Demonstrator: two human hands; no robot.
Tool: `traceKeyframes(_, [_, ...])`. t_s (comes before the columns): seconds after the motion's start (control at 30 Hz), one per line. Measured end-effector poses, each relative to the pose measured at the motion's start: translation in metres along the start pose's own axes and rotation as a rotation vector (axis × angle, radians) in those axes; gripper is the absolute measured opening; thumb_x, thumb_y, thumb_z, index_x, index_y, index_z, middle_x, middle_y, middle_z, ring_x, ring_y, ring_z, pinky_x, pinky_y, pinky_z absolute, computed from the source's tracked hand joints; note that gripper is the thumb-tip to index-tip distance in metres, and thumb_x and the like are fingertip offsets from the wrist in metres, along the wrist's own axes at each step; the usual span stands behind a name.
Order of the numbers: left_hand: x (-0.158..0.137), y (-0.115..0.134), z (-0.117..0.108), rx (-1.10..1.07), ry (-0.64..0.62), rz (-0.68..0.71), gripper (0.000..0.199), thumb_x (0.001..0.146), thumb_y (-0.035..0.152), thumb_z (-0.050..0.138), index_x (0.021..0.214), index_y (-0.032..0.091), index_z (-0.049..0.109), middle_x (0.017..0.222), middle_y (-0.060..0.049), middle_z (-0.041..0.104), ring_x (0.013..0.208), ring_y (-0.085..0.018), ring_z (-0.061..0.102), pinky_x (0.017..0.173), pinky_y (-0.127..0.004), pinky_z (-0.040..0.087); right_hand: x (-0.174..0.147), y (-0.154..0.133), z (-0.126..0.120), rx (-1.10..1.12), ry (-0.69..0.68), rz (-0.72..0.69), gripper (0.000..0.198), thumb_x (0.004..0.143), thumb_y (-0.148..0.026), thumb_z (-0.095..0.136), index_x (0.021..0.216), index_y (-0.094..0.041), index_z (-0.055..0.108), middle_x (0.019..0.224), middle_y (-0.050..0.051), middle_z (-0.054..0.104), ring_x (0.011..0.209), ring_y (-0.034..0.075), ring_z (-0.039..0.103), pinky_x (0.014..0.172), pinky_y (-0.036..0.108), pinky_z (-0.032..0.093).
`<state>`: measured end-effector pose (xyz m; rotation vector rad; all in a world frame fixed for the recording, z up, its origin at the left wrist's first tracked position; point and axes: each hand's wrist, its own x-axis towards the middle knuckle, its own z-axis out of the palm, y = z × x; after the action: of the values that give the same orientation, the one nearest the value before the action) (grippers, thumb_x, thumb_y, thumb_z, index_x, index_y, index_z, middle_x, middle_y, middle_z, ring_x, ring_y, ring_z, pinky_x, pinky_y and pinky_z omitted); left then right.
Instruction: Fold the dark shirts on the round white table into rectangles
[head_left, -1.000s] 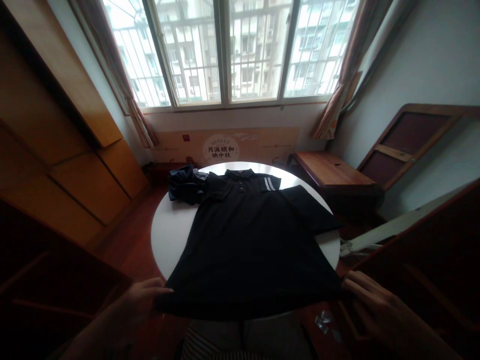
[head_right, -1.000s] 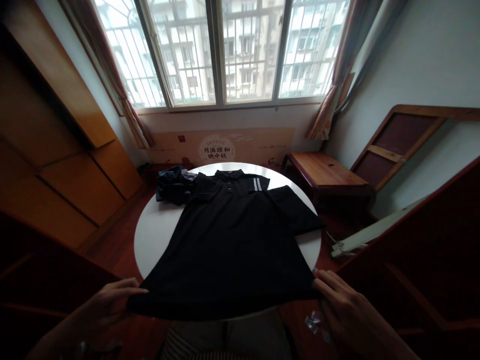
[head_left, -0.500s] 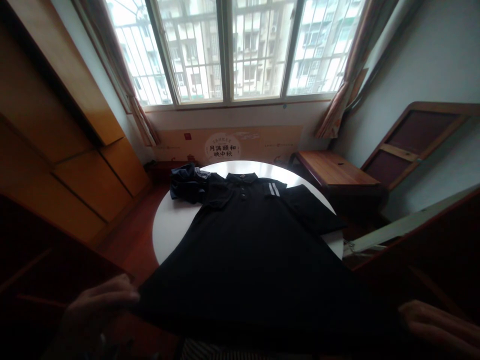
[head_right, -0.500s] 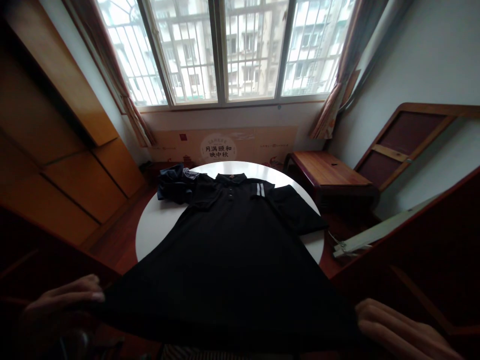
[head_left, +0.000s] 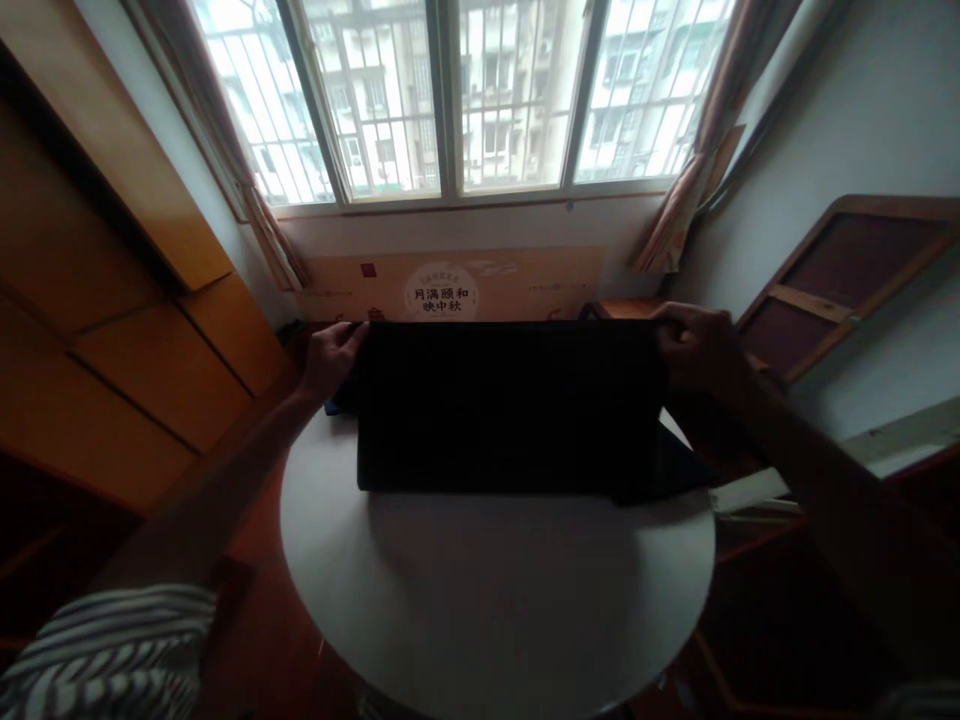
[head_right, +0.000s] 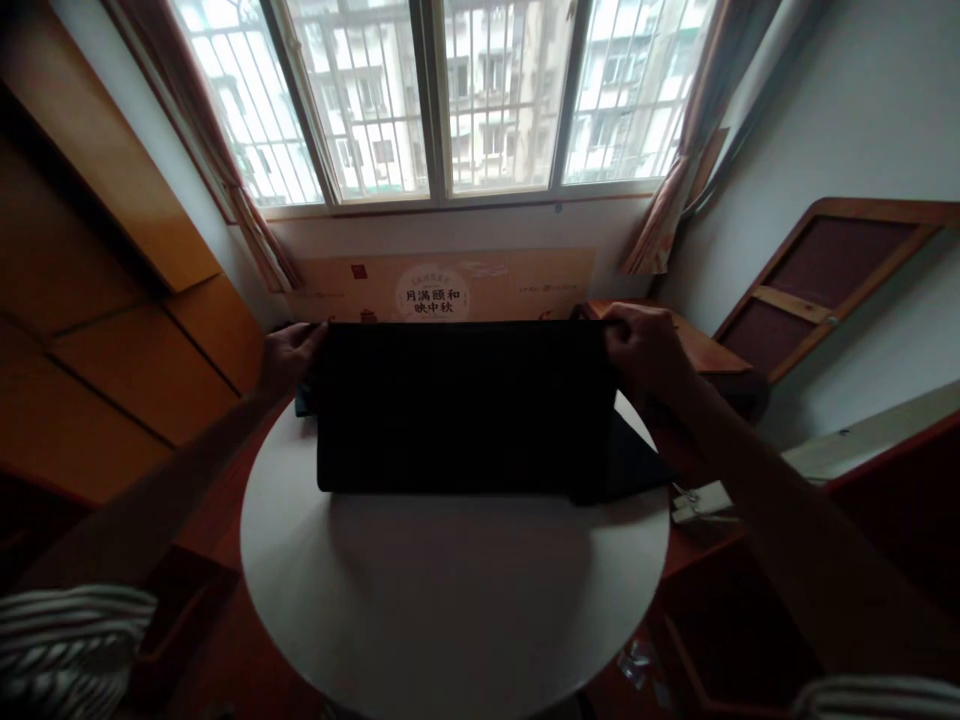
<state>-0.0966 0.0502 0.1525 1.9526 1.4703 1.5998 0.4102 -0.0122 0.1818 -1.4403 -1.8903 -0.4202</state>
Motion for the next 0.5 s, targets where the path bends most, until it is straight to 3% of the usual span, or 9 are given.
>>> traceKeyframes(0.07, [0.035,-0.017,0.039,0.100,0.002,-0.062,0.037,0.086,0.044,0.061,0.065,0.014,0.060,0.059,0.001,0.054,0.058,-0.012,0.050,0.054,-0.023,0.037,0.035,0.014,0.045,-0.014,-0.088,0.112,0.022,0.076,-0.013,0.046,0.083,-0.015,0.067,0.074,0.010,0.068,0.068,0.020,0.062,0.069,0.029,0.047])
traceKeyframes(0.13, [0.054,-0.026,0.070,0.221,-0.045,-0.065,0.033,0.089,0.041,0.059,0.071,0.013,0.061,0.065,-0.002,0.058,0.064,-0.014,0.053,0.061,-0.025,0.040,0.056,0.024,0.088,-0.070,-0.195,0.209,0.028,0.077,-0.008,0.046,0.093,-0.012,0.069,0.086,0.013,0.071,0.079,0.022,0.065,0.075,0.030,0.048])
traceKeyframes(0.23, [0.047,-0.021,0.099,0.324,-0.205,0.114,0.028,0.095,0.035,0.052,0.092,0.010,0.065,0.086,-0.008,0.066,0.079,-0.016,0.058,0.076,-0.030,0.044,0.055,0.017,0.130,-0.127,-0.327,0.222,0.037,0.078,-0.006,0.051,0.112,-0.009,0.067,0.108,0.018,0.069,0.097,0.026,0.065,0.084,0.032,0.050])
traceKeyframes(0.3, [0.018,-0.013,0.104,0.325,-0.301,0.217,0.027,0.096,0.034,0.052,0.098,0.010,0.065,0.094,-0.009,0.067,0.087,-0.017,0.060,0.084,-0.031,0.045,0.032,-0.002,0.136,-0.116,-0.393,0.108,0.033,0.084,-0.009,0.053,0.115,-0.008,0.066,0.114,0.020,0.067,0.103,0.028,0.064,0.088,0.035,0.050])
traceKeyframes(0.37, [-0.025,-0.008,0.097,0.323,-0.430,0.312,0.026,0.095,0.037,0.057,0.099,0.014,0.067,0.096,-0.008,0.067,0.091,-0.018,0.062,0.087,-0.031,0.047,-0.003,-0.025,0.126,-0.071,-0.475,-0.105,0.028,0.091,-0.019,0.052,0.113,-0.008,0.066,0.114,0.020,0.067,0.105,0.030,0.063,0.093,0.039,0.049])
traceKeyframes(0.43, [-0.071,-0.009,0.081,0.363,-0.688,0.536,0.027,0.095,0.039,0.057,0.105,0.016,0.067,0.101,-0.009,0.068,0.097,-0.021,0.062,0.089,-0.034,0.049,-0.045,-0.042,0.108,-0.002,-0.541,-0.307,0.038,0.094,-0.034,0.055,0.120,-0.007,0.063,0.118,0.020,0.066,0.108,0.031,0.062,0.095,0.041,0.049])
traceKeyframes(0.5, [-0.110,-0.017,0.063,0.449,-0.836,0.688,0.032,0.094,0.037,0.059,0.116,0.015,0.064,0.112,-0.012,0.067,0.103,-0.024,0.062,0.091,-0.038,0.050,-0.086,-0.049,0.091,0.014,-0.561,-0.406,0.055,0.087,-0.041,0.065,0.129,-0.007,0.058,0.124,0.021,0.064,0.114,0.033,0.060,0.099,0.044,0.049])
